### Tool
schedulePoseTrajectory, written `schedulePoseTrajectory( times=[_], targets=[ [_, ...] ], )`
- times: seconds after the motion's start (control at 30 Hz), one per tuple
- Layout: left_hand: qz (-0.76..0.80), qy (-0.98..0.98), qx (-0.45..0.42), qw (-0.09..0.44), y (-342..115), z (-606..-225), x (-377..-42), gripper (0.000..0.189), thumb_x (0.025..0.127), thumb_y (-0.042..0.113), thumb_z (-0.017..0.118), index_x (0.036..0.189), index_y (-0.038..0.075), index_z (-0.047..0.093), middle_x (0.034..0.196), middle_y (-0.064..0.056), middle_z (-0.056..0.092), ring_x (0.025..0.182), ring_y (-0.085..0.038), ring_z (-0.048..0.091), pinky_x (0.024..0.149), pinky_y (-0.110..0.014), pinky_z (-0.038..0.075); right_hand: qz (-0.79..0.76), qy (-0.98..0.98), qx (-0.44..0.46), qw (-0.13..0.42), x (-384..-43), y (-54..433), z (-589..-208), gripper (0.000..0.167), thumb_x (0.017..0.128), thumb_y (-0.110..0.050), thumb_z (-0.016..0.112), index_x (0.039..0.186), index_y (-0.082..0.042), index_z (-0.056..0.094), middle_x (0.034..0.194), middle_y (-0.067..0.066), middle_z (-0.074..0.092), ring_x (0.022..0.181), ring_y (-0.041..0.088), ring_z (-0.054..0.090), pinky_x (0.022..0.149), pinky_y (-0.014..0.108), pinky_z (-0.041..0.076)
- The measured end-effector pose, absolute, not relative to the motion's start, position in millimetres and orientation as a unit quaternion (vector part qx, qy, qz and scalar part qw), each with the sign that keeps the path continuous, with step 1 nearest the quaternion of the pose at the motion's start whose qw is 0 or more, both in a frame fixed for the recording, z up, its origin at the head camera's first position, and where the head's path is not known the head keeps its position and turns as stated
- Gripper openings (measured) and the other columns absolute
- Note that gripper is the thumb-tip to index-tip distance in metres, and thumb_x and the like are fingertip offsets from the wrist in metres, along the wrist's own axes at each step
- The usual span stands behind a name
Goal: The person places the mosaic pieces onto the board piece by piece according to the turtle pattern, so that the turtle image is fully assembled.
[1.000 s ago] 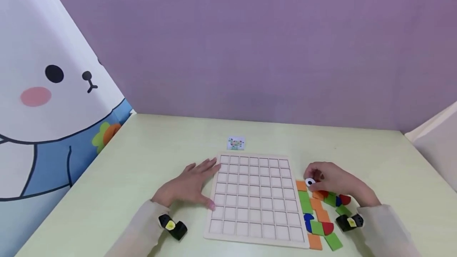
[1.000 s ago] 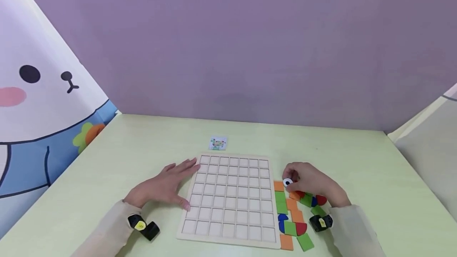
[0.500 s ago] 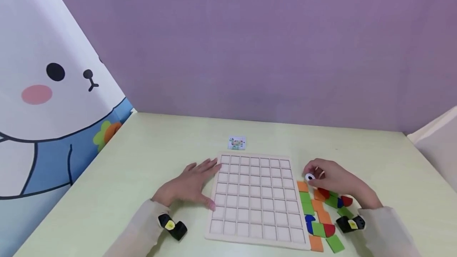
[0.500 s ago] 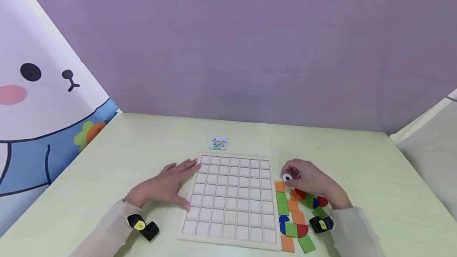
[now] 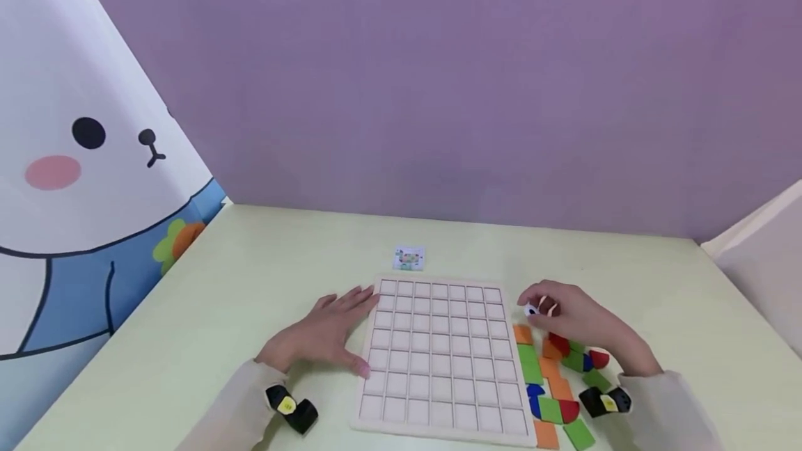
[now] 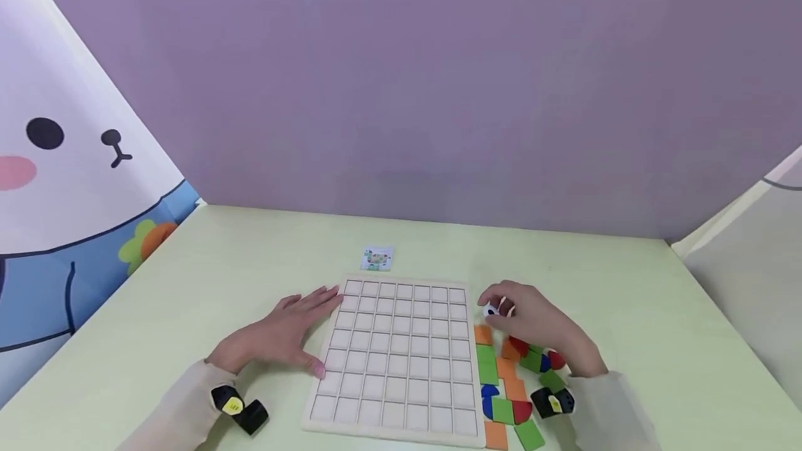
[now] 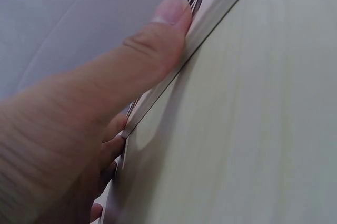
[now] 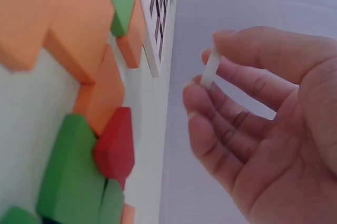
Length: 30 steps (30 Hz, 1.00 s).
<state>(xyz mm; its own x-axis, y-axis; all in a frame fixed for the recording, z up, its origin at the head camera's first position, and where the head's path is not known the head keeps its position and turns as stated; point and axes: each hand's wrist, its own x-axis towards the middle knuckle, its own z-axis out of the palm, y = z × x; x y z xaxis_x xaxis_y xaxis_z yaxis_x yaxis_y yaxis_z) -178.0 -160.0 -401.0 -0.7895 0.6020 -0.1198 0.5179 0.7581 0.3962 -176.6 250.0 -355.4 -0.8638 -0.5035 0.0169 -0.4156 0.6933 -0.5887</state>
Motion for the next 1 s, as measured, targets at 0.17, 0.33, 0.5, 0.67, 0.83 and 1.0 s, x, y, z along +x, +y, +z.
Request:
schedulePoseTrajectory(
  times=[0.17, 0.33, 0.5, 0.67, 0.83, 1.0],
  targets=[
    [0.180, 0.925, 0.309, 0.128, -159.8, -405.7, -173.8, 0.118, 0.064, 0.071, 0.070, 0.153, 0.011, 0.021, 0.161, -0.008, 0.014, 0.148, -0.032, 0.012, 0.112, -0.060, 0.015, -0.301, 0.916, -0.257, 0.069, -173.0, 246.1, -361.0, 0.019, 0.089, -0.016, 0.066, 0.106, -0.008, 0.064, 0.096, -0.001, 0.063, 0.079, 0.002, 0.053, 0.066, 0.020, 0.050],
    [0.175, 0.928, 0.305, 0.123, -160.9, -400.8, -176.3, 0.117, 0.065, 0.068, 0.072, 0.153, 0.011, 0.020, 0.161, -0.008, 0.014, 0.148, -0.031, 0.012, 0.113, -0.059, 0.014, -0.315, 0.912, -0.257, 0.048, -175.7, 234.4, -360.1, 0.019, 0.090, -0.014, 0.064, 0.107, -0.008, 0.065, 0.097, 0.002, 0.067, 0.077, 0.004, 0.056, 0.063, 0.021, 0.050],
    [0.172, 0.929, 0.304, 0.119, -161.7, -399.4, -178.6, 0.117, 0.065, 0.069, 0.070, 0.153, 0.011, 0.019, 0.161, -0.009, 0.013, 0.148, -0.032, 0.011, 0.113, -0.059, 0.014, -0.314, 0.913, -0.261, 0.017, -178.0, 223.3, -357.5, 0.018, 0.088, -0.011, 0.066, 0.106, -0.007, 0.068, 0.097, 0.003, 0.069, 0.075, 0.003, 0.059, 0.064, 0.021, 0.051],
    [0.174, 0.930, 0.300, 0.123, -159.5, -398.4, -179.4, 0.117, 0.066, 0.068, 0.071, 0.153, 0.011, 0.018, 0.161, -0.009, 0.012, 0.148, -0.031, 0.009, 0.114, -0.059, 0.013, -0.296, 0.918, -0.264, 0.011, -180.8, 214.5, -358.1, 0.023, 0.084, -0.007, 0.070, 0.107, -0.006, 0.068, 0.099, 0.004, 0.069, 0.076, 0.004, 0.059, 0.065, 0.019, 0.051],
    [0.174, 0.929, 0.297, 0.135, -159.1, -396.6, -178.5, 0.115, 0.067, 0.065, 0.072, 0.153, 0.011, 0.018, 0.161, -0.008, 0.011, 0.148, -0.031, 0.009, 0.114, -0.059, 0.013, -0.295, 0.917, -0.267, 0.025, -180.8, 204.6, -360.5, 0.029, 0.082, -0.002, 0.070, 0.110, -0.004, 0.066, 0.101, 0.005, 0.068, 0.076, 0.005, 0.059, 0.067, 0.019, 0.052],
    [0.169, 0.931, 0.293, 0.137, -158.2, -396.5, -178.8, 0.116, 0.067, 0.066, 0.072, 0.153, 0.011, 0.017, 0.161, -0.008, 0.010, 0.149, -0.030, 0.008, 0.115, -0.059, 0.012, -0.286, 0.922, -0.259, 0.032, -182.3, 191.4, -357.2, 0.028, 0.082, -0.003, 0.071, 0.110, -0.003, 0.067, 0.100, 0.005, 0.068, 0.078, 0.008, 0.059, 0.066, 0.019, 0.052]
  ],
)
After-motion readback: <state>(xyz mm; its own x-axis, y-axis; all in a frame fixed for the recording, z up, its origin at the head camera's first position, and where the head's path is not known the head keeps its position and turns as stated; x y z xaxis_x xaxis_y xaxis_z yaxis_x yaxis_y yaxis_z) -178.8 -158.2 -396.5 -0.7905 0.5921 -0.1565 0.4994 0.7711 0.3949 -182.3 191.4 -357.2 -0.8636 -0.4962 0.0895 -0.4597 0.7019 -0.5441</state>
